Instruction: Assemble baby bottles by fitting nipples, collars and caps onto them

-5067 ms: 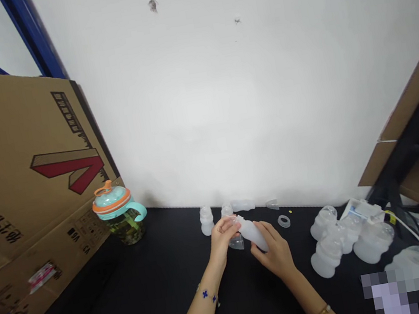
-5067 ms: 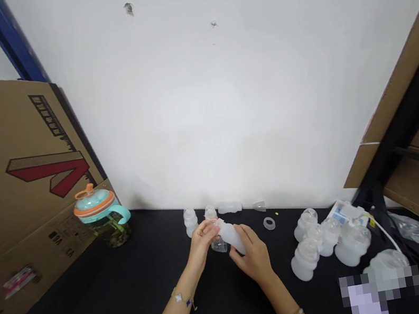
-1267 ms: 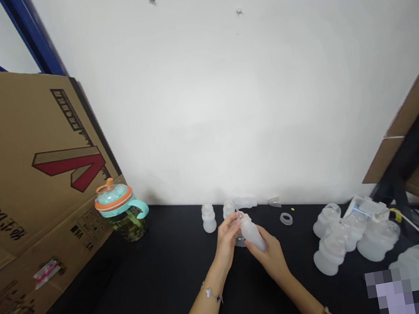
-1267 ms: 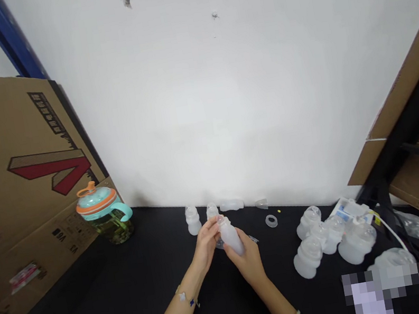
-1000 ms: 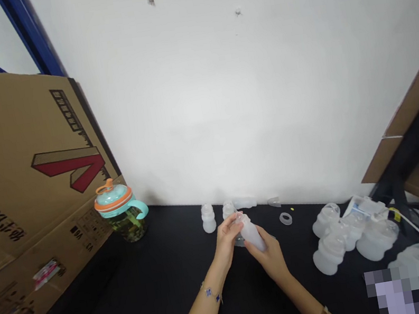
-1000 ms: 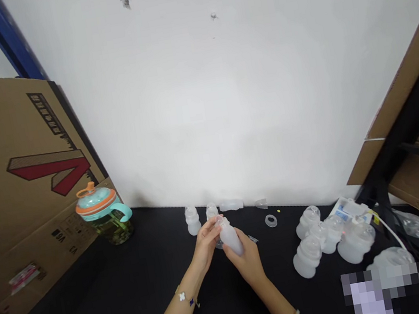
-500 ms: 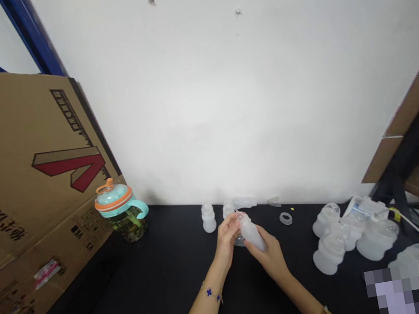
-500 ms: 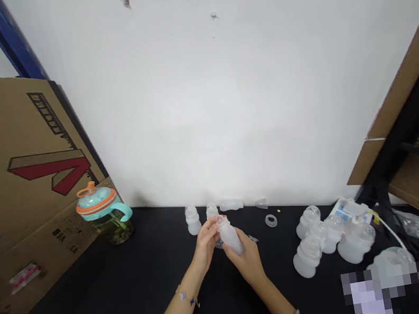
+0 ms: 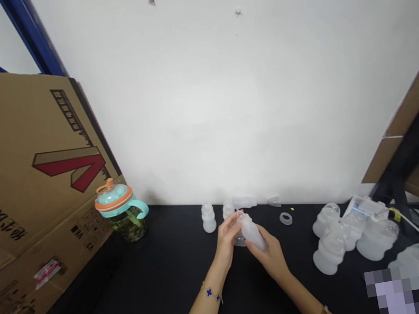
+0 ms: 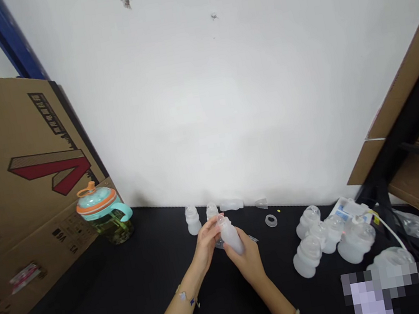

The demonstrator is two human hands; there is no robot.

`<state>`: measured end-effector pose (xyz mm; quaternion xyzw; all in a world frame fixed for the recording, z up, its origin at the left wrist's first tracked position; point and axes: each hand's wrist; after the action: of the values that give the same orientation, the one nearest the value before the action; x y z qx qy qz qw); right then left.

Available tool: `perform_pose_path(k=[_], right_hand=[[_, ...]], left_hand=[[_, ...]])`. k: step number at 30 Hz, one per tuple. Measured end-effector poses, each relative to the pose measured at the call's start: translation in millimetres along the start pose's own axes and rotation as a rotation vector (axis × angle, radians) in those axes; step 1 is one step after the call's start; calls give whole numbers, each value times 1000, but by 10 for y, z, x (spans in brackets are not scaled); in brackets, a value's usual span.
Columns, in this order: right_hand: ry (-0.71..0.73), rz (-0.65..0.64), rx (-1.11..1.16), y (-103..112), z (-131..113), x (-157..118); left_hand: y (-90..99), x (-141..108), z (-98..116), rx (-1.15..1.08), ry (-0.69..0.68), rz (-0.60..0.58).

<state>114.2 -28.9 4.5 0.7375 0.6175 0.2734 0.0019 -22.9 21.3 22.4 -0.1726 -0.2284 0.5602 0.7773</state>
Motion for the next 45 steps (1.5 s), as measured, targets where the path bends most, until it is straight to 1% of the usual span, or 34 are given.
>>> perform_pose_path(k=[5,13,17,22,27,37,45], right_hand=[[16,9,2,-2,-6,4],[-2,-11,-10,0,-29,-8],[-10,-15,-14,3,-24,-12],[6,-10,-10,7,-20,-1],[13,32,9,11,-20,4],[-9,-12,3,17,-34,6],[-9,10,26,17,-41,3]], left_hand=[[-12,-4,11,-11,-8,-13],[-5,-2,-5,56,-21,31],[10,-5,-20,81,-11,33],[9,-11,-16,37,-20,55],[1,-3,-19,-1,3,41],[6,5,-53,54,-9,78],[33,14,-67,71,4,82]])
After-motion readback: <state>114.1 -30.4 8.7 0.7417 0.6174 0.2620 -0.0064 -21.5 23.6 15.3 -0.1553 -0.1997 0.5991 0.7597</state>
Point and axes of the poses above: each hand's wrist, its own x-axis towards the middle knuckle, its own y-axis out of the back of the hand, z = x × y, and after that the axes turned 1 degree about -z, right-handed
